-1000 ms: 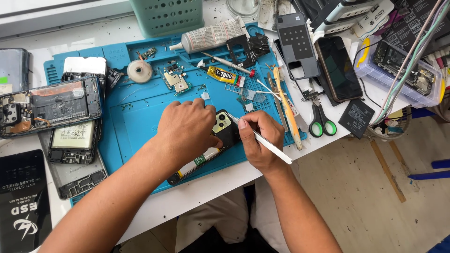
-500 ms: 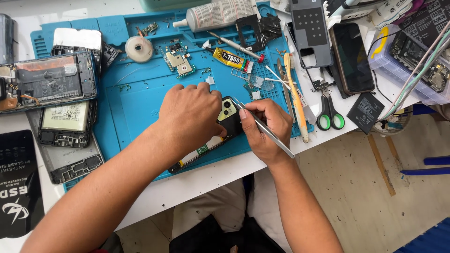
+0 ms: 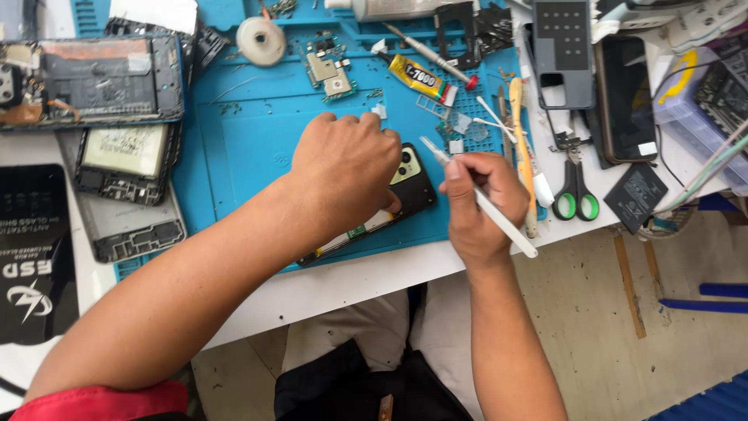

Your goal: Repairing a smartphone by manipulating internal components with tweezers and a screwdriver

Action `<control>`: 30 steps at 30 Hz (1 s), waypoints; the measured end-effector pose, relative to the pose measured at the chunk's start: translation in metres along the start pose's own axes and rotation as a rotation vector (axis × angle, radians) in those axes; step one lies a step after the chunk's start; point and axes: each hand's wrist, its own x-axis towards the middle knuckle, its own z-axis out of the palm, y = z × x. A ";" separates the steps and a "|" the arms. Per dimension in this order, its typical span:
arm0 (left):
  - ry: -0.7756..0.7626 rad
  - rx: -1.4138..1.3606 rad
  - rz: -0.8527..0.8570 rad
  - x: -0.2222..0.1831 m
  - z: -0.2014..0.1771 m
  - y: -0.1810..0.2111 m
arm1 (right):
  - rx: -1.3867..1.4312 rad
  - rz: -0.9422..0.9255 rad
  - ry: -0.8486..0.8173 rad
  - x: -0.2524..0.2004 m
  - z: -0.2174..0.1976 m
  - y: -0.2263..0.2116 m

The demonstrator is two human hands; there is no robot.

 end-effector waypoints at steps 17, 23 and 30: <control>0.081 -0.009 0.004 0.001 0.000 0.003 | -0.040 -0.087 -0.009 -0.005 -0.003 0.003; 0.089 0.002 0.000 0.002 0.002 0.002 | -0.149 -0.176 -0.068 -0.001 -0.004 -0.001; 0.111 0.068 0.011 0.000 0.006 0.006 | -0.162 -0.181 -0.100 0.000 -0.003 -0.002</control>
